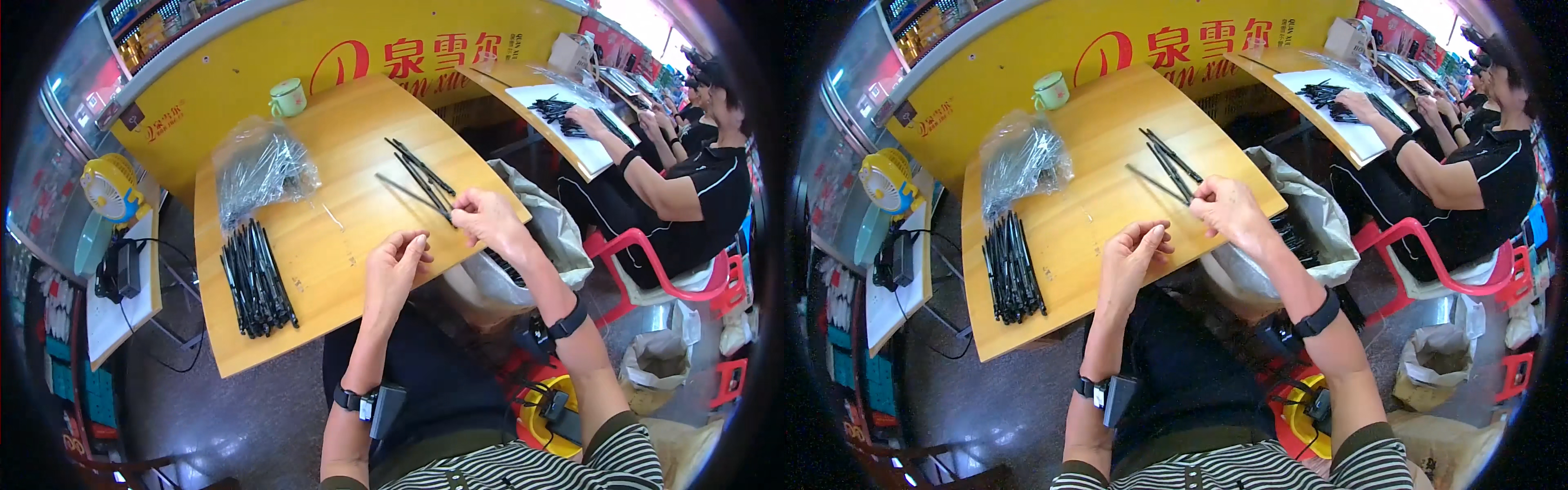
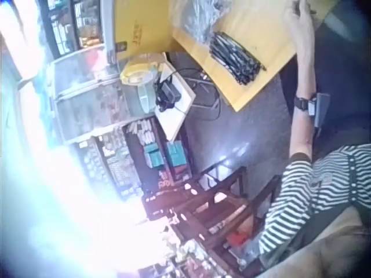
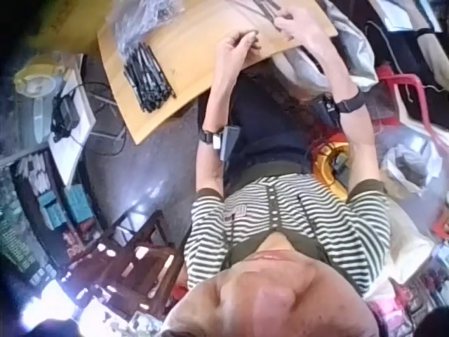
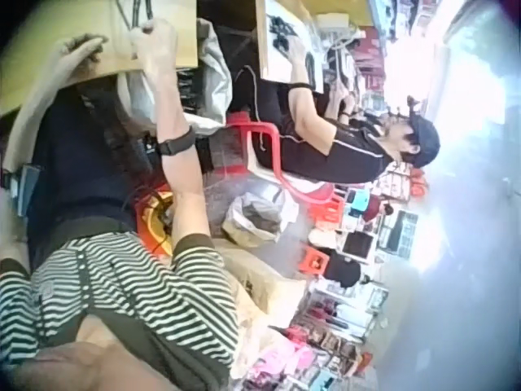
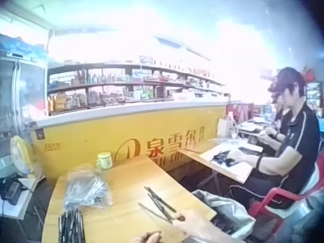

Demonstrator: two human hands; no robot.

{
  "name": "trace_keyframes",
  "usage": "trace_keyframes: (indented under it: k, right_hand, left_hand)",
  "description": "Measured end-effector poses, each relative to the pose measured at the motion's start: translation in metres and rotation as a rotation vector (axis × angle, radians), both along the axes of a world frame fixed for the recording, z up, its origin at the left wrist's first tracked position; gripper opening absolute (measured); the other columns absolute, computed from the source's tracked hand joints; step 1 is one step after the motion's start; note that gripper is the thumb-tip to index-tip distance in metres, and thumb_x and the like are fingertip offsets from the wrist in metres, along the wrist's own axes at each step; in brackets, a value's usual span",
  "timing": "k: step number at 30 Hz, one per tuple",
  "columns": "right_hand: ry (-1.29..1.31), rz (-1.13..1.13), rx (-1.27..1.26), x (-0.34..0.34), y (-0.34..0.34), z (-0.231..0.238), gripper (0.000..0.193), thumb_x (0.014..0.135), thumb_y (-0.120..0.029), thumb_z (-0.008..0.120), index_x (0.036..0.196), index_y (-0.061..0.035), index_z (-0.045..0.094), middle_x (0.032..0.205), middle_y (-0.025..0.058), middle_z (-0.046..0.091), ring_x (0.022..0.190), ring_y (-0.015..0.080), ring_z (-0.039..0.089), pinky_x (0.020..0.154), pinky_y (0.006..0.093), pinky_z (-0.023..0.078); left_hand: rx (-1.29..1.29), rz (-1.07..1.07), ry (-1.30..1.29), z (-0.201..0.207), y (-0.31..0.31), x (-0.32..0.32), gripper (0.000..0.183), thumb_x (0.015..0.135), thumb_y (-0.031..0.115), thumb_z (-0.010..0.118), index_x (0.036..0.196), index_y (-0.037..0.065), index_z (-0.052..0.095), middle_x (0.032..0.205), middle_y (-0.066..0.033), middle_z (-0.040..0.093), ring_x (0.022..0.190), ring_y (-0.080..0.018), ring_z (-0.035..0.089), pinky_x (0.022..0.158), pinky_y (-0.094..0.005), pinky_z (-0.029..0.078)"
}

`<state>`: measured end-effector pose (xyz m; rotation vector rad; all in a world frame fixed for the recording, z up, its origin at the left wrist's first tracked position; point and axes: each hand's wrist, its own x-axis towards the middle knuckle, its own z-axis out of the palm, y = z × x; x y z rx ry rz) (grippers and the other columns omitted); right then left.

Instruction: The person threads a wire through a wiper blade by hand and places it onto a pile, repeating the process before gathering the finished assemblies and putting them into a large white bag.

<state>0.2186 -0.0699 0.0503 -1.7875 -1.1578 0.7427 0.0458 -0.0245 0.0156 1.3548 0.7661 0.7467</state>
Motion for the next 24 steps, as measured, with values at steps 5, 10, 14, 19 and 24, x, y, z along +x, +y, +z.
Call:
trace_keyframes:
  k: [5,10,14,19,24]
  right_hand:
    - [0.189,0.017,0.023,-0.028,0.001,0.012,0.020,0.077,-0.012,0.057,0.086,0.0059,0.056,0.071,0.0085,0.059,0.053,0.0133,0.057,0.051,0.0258,0.047]
    - [0.215,0.199,-0.047,-0.049,0.003,0.016,0.017,0.080,-0.011,0.058,0.085,0.0052,0.056,0.070,0.0069,0.059,0.056,0.0097,0.055,0.051,0.0231,0.046]
    - [0.168,0.286,-0.105,-0.058,0.018,0.021,0.024,0.084,-0.020,0.057,0.082,0.0038,0.058,0.069,0.0065,0.059,0.055,0.0089,0.054,0.050,0.0226,0.045]
    - [0.082,0.215,0.000,-0.058,0.059,-0.001,0.033,0.085,-0.029,0.056,0.081,0.0043,0.059,0.065,0.0087,0.058,0.057,0.0120,0.055,0.052,0.0254,0.045]
    - [-0.178,0.281,0.149,-0.092,0.112,-0.025,0.023,0.077,-0.016,0.065,0.083,0.0045,0.056,0.074,0.0130,0.060,0.069,0.0186,0.057,0.060,0.0307,0.046]
  left_hand:
    - [-0.263,-0.054,-0.304,-0.012,0.009,0.012,0.029,0.091,0.018,0.051,0.107,-0.005,0.056,0.090,-0.0085,0.062,0.078,-0.0134,0.061,0.069,-0.0246,0.050]
    - [-0.410,0.014,-0.448,-0.008,0.014,-0.005,0.025,0.091,0.018,0.050,0.104,-0.002,0.057,0.092,-0.0091,0.062,0.084,-0.0142,0.060,0.075,-0.0265,0.049]
    - [-0.336,0.065,-0.435,-0.012,0.019,-0.022,0.021,0.092,0.020,0.049,0.096,0.002,0.057,0.088,-0.0073,0.061,0.082,-0.0132,0.060,0.075,-0.0262,0.049]
    - [-0.259,0.203,-0.574,-0.008,0.016,-0.034,0.018,0.095,0.020,0.041,0.098,0.005,0.050,0.083,-0.0085,0.059,0.077,-0.0168,0.060,0.069,-0.0283,0.050]
    - [-0.273,0.369,-0.707,-0.008,0.016,-0.044,0.020,0.096,0.021,0.039,0.104,0.004,0.046,0.082,-0.0095,0.056,0.071,-0.0177,0.058,0.059,-0.0269,0.048]
